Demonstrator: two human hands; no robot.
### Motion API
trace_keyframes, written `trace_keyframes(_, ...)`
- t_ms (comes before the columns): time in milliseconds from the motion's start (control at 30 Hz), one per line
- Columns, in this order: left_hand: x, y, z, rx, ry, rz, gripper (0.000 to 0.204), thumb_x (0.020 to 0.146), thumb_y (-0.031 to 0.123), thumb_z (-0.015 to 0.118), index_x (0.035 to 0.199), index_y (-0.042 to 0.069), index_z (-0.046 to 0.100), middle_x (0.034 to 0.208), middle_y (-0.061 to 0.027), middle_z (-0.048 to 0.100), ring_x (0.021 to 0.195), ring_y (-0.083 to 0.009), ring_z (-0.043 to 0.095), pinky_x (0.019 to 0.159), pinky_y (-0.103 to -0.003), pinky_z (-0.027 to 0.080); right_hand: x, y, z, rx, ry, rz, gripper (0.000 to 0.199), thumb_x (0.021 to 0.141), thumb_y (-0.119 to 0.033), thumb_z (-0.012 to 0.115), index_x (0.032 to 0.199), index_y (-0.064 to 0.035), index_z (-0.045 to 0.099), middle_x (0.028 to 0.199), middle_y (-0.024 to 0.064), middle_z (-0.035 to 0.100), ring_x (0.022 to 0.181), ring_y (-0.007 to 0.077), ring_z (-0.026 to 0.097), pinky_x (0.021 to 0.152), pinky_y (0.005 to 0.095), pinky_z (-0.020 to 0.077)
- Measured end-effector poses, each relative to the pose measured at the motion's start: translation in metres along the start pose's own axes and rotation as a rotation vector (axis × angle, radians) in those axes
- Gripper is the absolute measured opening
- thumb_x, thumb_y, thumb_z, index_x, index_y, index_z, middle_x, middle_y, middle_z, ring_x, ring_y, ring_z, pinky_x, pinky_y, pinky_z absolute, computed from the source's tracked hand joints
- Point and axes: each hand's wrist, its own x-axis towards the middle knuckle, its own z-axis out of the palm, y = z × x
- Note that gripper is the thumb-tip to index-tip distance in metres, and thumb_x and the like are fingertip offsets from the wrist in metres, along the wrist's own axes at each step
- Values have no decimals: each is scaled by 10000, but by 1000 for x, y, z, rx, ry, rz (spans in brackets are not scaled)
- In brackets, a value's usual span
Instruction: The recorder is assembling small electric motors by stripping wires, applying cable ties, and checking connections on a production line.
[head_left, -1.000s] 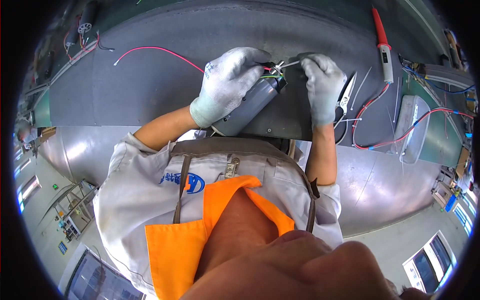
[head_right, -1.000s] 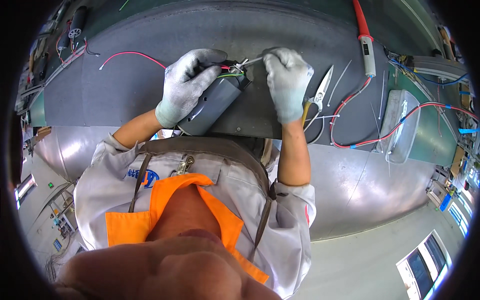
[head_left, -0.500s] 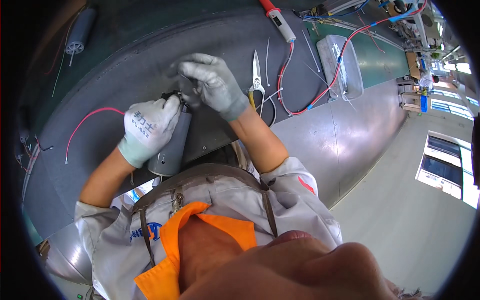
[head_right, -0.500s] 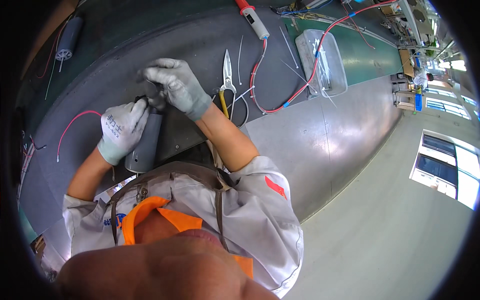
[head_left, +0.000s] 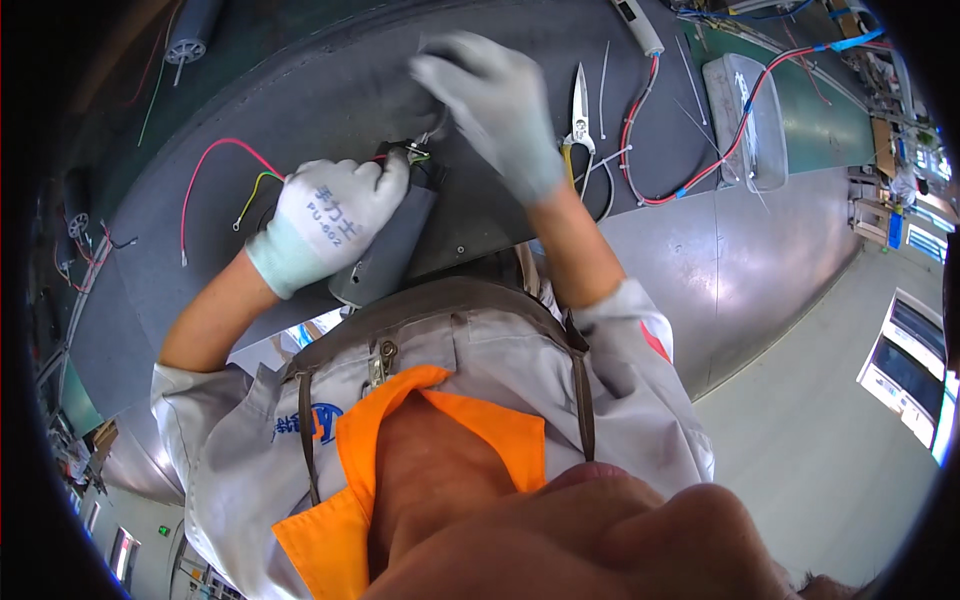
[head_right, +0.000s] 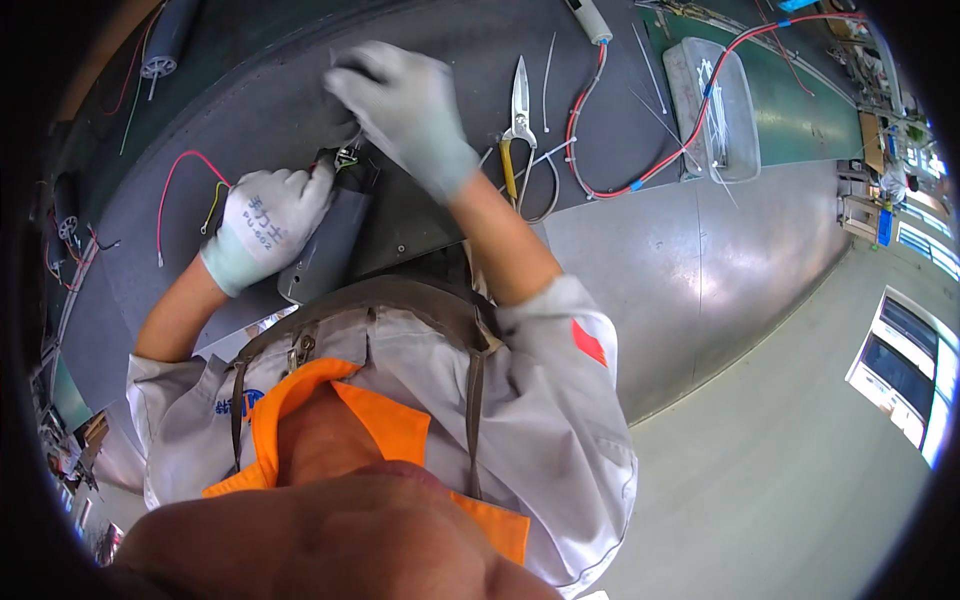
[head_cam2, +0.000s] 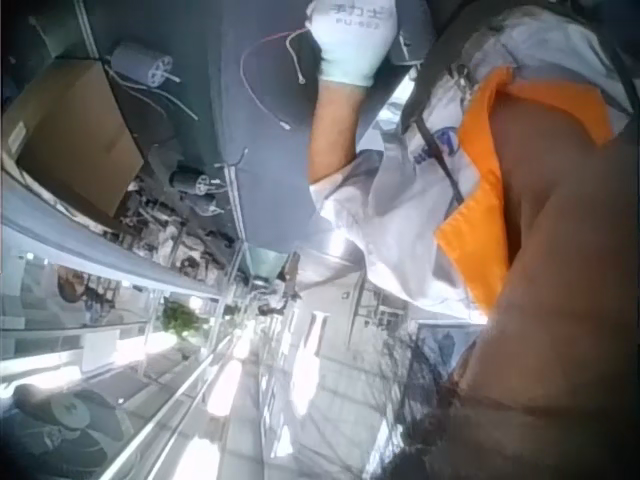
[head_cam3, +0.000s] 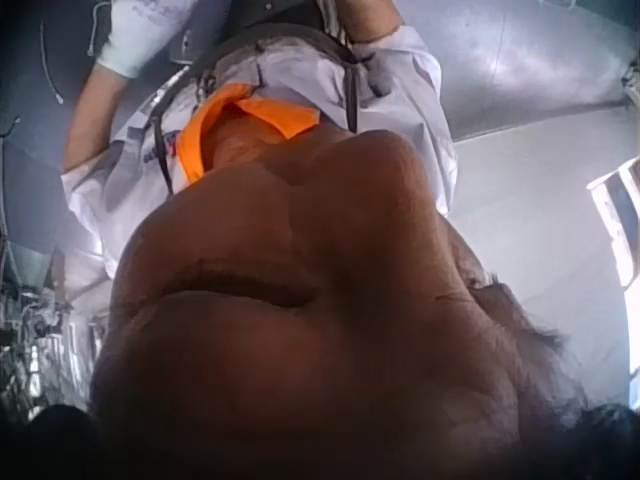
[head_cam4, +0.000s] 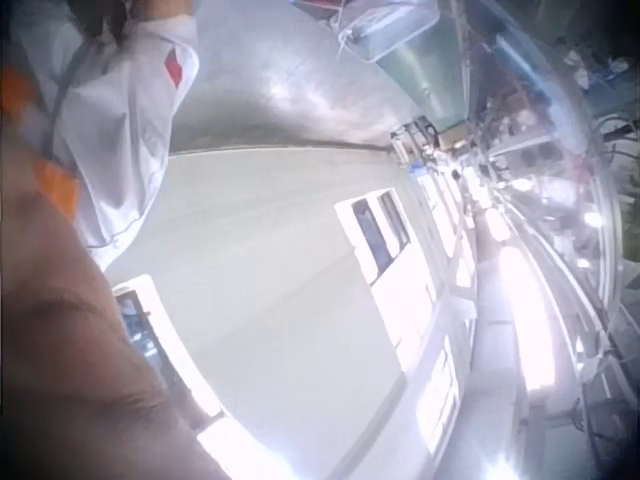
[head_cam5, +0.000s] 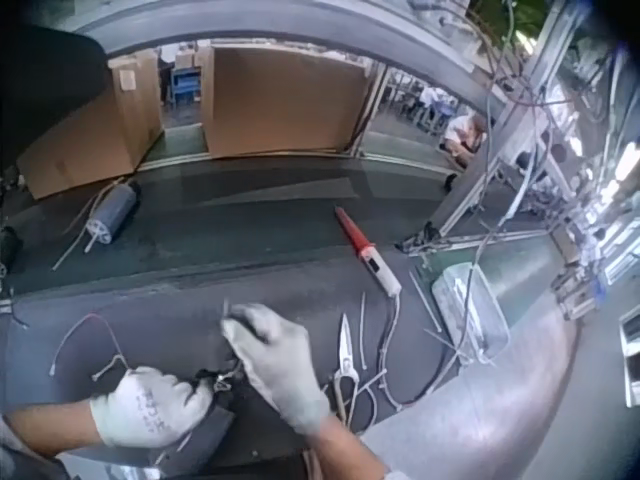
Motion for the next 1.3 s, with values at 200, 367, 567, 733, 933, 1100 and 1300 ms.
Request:
trace_keyframes(200,13,-10,-14,-142,-26,-167,385,871,327,701,1159,84,623,939,-105,613,872,-288,625,706,-408,501,-127,-29,-67,-1205,-166,546,419,868,-212,696,1244,-67,579,1049,181,622,918,350,625,716,475,536)
trace_keyframes(367,43,-26,12,-386,148,17,250,872,224,710,1055,59,673,1130,-117,628,1039,-324,611,854,-413,506,-166,-28,-68,-1172,-231,405,496,864,-102,634,1344,-40,523,1167,202,586,972,364,608,829,466,533)
trace_keyframes(567,50,-37,14,-1327,-110,-494,289,956,279,671,1037,6,720,859,-21,686,791,-83,611,781,-256,503,-167,-18,-99,-1030,-383,419,652,827,37,564,1460,-39,430,1142,227,621,967,399,620,851,485,532)
trace_keyframes(733,33,-60,23,-1614,33,-346,452,973,341,628,1216,-40,620,1064,-63,647,1009,-171,618,913,-307,482,-110,-21,-127,33,-32,733,662,846,94,659,1469,-15,461,1163,92,639,993,143,632,860,302,562)
trace_keyframes(933,38,-75,75,-1552,562,189,334,1042,215,555,1258,-29,629,1132,-65,698,1054,-166,651,927,-321,520,-57,2,-137,225,-521,597,678,947,-352,716,1467,-5,456,1138,130,641,1030,209,643,954,345,502)
trace_keyframes(1100,39,-56,30,-2252,176,-598,251,1030,238,583,1144,38,683,988,-24,696,872,-147,666,724,-307,542,-45,-20,-96,-372,-898,241,725,921,-428,713,1464,-29,445,1294,241,614,1230,387,591,1015,421,470)
trace_keyframes(1300,33,-58,43,-2253,195,-618,258,1031,252,583,1126,40,695,977,-28,703,875,-150,671,730,-299,541,-49,-42,-78,-562,-853,168,755,807,-399,813,1401,-55,499,1035,240,678,987,441,653,829,477,524)
